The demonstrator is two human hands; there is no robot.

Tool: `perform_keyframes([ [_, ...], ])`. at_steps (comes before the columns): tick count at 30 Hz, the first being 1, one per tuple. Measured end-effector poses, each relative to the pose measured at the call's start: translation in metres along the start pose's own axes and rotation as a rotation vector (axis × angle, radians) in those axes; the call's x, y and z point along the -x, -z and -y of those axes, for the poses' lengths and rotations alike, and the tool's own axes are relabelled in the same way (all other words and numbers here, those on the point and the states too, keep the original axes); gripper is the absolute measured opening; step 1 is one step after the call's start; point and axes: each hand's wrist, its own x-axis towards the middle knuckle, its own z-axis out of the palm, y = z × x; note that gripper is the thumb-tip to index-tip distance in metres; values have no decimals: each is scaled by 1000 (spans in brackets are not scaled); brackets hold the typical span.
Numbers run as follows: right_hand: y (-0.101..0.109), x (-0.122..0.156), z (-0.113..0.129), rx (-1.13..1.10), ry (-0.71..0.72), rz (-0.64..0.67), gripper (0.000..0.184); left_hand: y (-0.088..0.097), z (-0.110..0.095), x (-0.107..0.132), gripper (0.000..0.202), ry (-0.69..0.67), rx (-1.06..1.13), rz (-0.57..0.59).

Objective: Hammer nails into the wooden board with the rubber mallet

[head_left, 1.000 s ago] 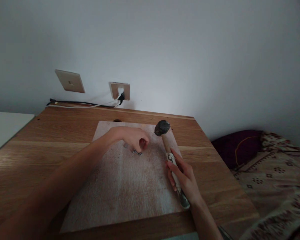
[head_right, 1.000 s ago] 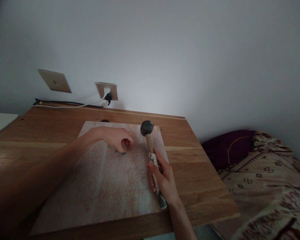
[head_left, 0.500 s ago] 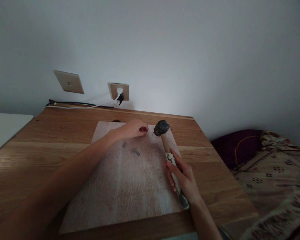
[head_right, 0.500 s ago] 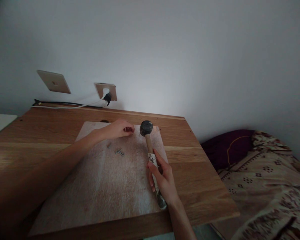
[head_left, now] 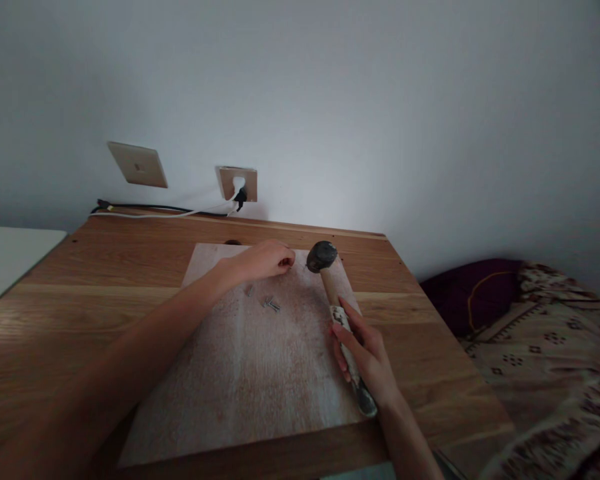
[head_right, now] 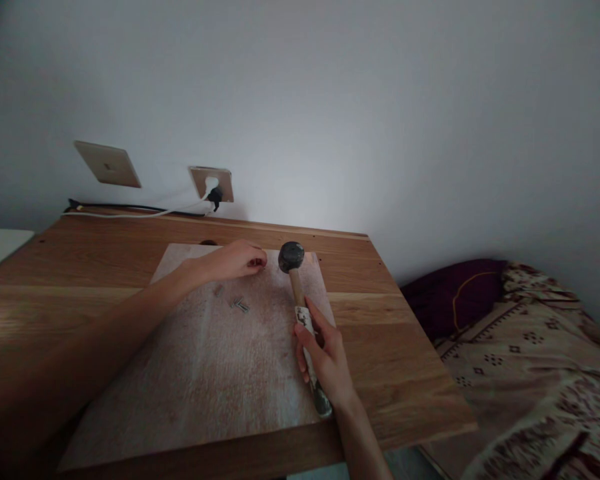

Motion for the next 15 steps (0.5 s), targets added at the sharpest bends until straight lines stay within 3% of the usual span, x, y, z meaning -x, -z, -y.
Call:
perform_keyframes([
  [6, 0, 0, -3, 11, -10, 35, 93, -6, 2, 0, 14, -14, 28, -15],
  [15, -6, -6, 26, -73, 21, 24, 72, -27, 9, 2, 31, 161, 413, -139],
])
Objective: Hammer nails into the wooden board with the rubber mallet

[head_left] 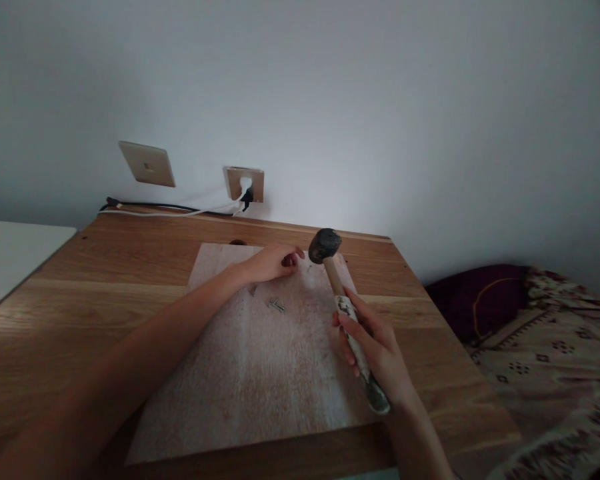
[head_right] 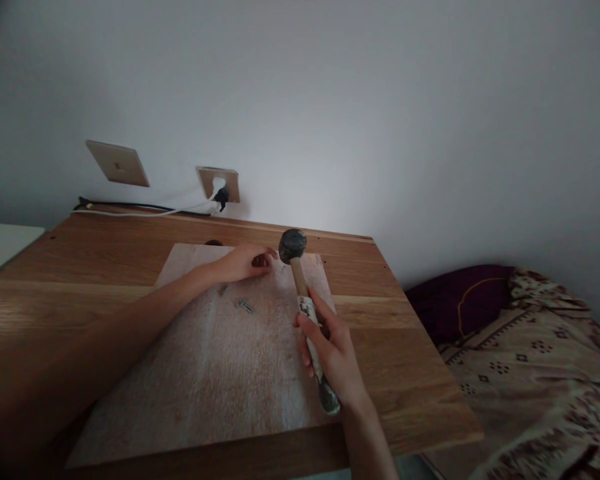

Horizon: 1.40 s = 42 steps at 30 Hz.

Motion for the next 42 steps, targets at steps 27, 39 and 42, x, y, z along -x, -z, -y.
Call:
perform_keyframes([
  [27, -16, 0, -12, -58, -22, 15, 52, 53, -36, 14, 19, 107, -152, 423],
  [39, -20, -46, 43, -155, 89, 59, 30, 34, -61, 23, 12, 67, -324, 552],
  [42, -22, -66, 47, -54, 99, 72, 35, 34, -56, 21, 12, 35, -213, 601],
])
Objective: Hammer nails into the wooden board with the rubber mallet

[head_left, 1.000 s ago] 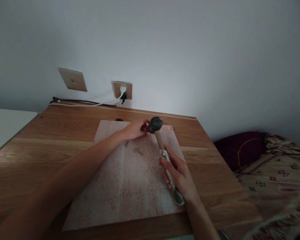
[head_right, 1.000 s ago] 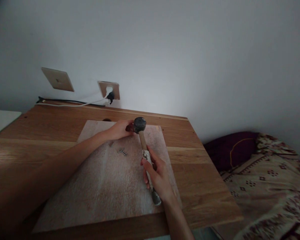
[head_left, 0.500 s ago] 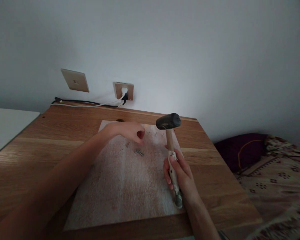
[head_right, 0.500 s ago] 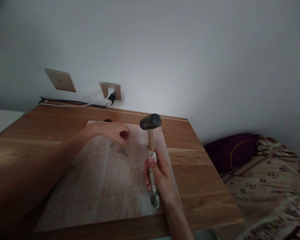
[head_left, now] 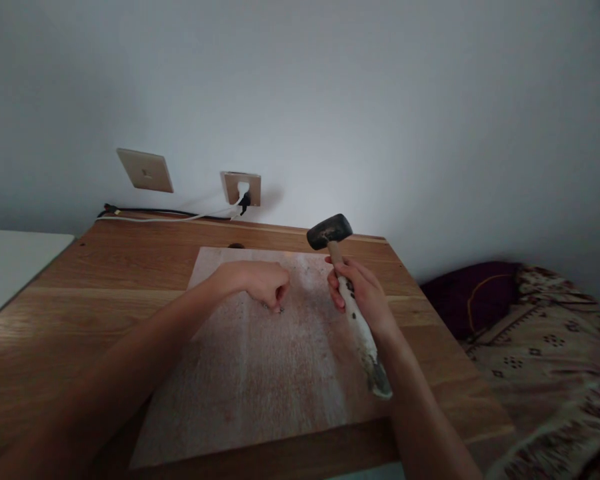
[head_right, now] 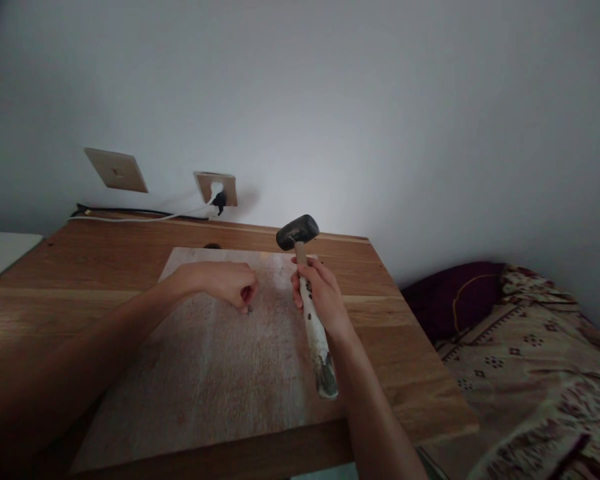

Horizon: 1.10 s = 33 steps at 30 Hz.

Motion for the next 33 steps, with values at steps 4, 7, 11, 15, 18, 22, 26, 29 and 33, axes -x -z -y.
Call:
perform_keyframes([
  [4, -1, -10, -16, 71, 16, -20, 38, 1, 6, -1, 12, -50, 74, 62],
  [7, -1, -6, -28, 119, 18, -8, 35, 8, 11, 1, 7, -39, 119, 52],
  [11, 1, -1, -38, 148, 20, -7, 29, 18, 27, 5, 7, -20, 151, -183],
  [15, -1, 0, -40, 151, -15, 35, 25, 15, 46, 0, 11, 49, -21, -405],
  [18, -6, 0, -40, 144, -29, 72, 23, 7, 55, -9, 15, 37, -62, -402],
  [22, -9, 1, -40, 151, -37, 101, 20, 0, 61, -17, 22, -28, -33, -406],
  [26, -9, 0, -42, 137, -45, 97, 21, -2, 66, -19, 19, -91, 37, -456],
  [29, -8, -2, -43, 134, -41, 98, 23, -6, 68, -19, 20, -79, 115, -460],
  [33, -7, -2, -43, 138, -44, 99, 23, -9, 68, -18, 22, -24, 204, -512],
])
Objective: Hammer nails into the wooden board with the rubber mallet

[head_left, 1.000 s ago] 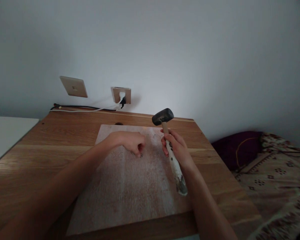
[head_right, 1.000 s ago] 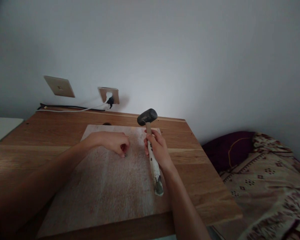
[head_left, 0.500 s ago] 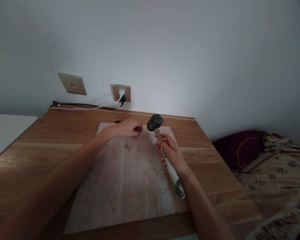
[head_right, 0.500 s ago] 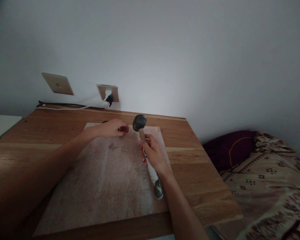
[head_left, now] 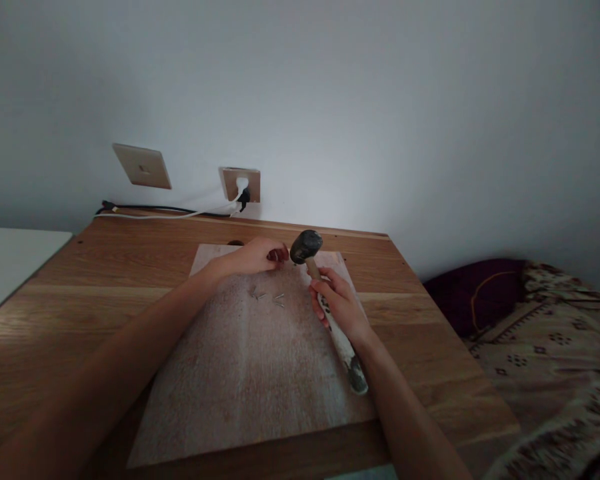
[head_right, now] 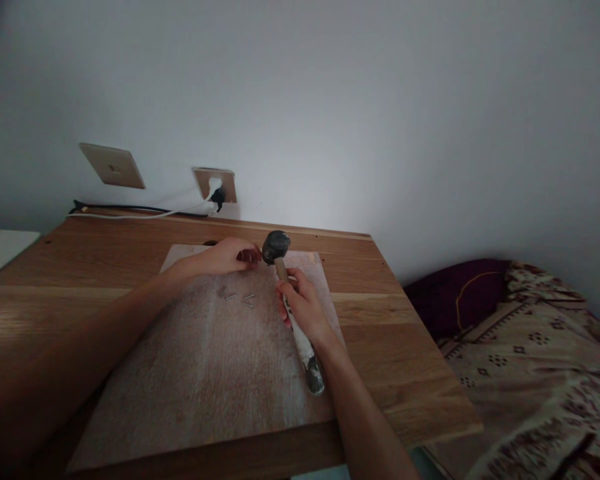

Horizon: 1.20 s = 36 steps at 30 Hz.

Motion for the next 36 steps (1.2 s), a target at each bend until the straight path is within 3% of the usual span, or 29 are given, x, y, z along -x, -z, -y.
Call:
perform_keyframes([
  [10, -1, 2, 2, 16, -21, 14, 21, 1, -6, 2, 20, 24, -4, 1],
  [18, -2, 3, 1, 39, -27, 24, 22, -2, 3, 1, 15, 46, 54, 10],
  [23, -3, 5, 2, 94, -30, 52, 23, -2, 1, 2, 35, 53, 173, -2],
  [28, -4, 5, 0, 102, -15, 57, 25, -2, -1, 3, 40, 74, 209, -37],
  [36, -6, 5, -5, 137, -12, 109, 27, -11, 13, 1, 52, 70, 333, -67],
])
